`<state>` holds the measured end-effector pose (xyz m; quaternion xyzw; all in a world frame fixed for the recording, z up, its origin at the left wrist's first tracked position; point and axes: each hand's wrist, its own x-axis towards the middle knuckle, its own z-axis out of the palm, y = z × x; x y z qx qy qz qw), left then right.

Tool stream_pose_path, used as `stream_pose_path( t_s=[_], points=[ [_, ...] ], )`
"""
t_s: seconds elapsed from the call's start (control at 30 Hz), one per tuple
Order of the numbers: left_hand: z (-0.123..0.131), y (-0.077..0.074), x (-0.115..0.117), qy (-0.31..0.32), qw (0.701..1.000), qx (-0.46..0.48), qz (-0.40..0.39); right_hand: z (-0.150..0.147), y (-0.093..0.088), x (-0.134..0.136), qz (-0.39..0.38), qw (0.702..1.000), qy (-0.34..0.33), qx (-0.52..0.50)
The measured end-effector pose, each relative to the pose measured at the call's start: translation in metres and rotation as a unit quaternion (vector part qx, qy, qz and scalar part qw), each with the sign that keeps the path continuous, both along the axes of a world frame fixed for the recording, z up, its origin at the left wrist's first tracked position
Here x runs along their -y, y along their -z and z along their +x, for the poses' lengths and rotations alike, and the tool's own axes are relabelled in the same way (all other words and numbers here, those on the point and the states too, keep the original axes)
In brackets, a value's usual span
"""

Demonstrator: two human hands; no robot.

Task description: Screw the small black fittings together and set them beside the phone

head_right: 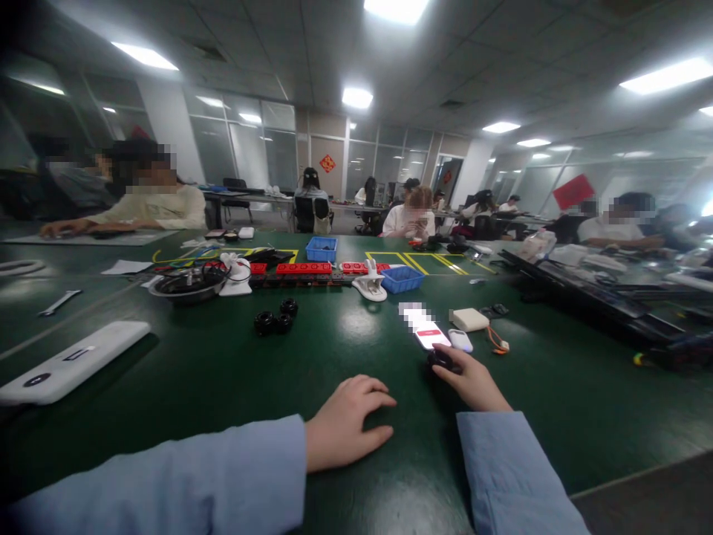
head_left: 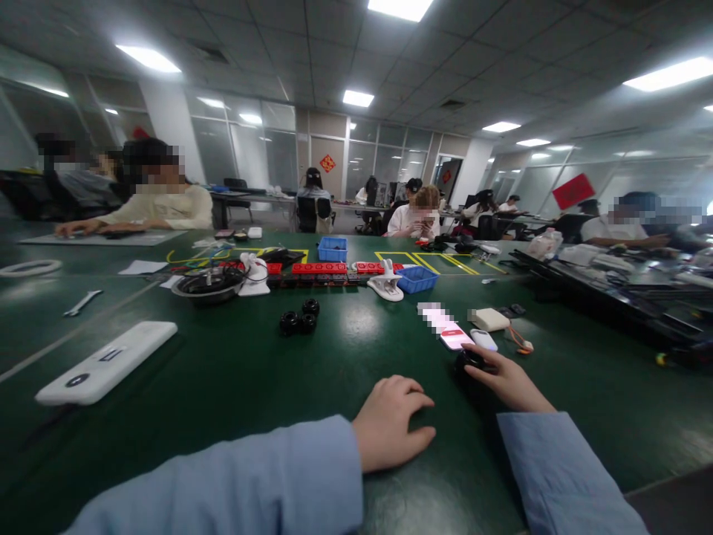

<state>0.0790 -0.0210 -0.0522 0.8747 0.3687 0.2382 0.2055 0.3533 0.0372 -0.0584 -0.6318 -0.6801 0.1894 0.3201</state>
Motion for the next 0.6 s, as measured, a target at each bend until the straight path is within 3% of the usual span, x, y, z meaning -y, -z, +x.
stream_pose_path(
  t_s=[0.13,0.23,0.4,0.6],
  points=[
    [0.065,0.003,-0.025,-0.101,0.995,-0.017,-0.006,-0.002,-0.001,0.001,0.016,1.000,-0.003,-0.002],
    [0.095,0.007,-0.041,-0.142,0.989,-0.030,-0.022,-0.003,-0.002,0.001,0.014,1.000,-0.010,-0.007],
    [0.113,0.009,-0.059,-0.154,0.986,-0.039,-0.039,-0.001,-0.001,0.001,0.001,1.000,-0.011,-0.013],
    [0.116,0.009,-0.074,-0.121,0.991,-0.037,-0.046,0.003,0.000,0.000,-0.030,0.999,-0.019,-0.031]
  ],
)
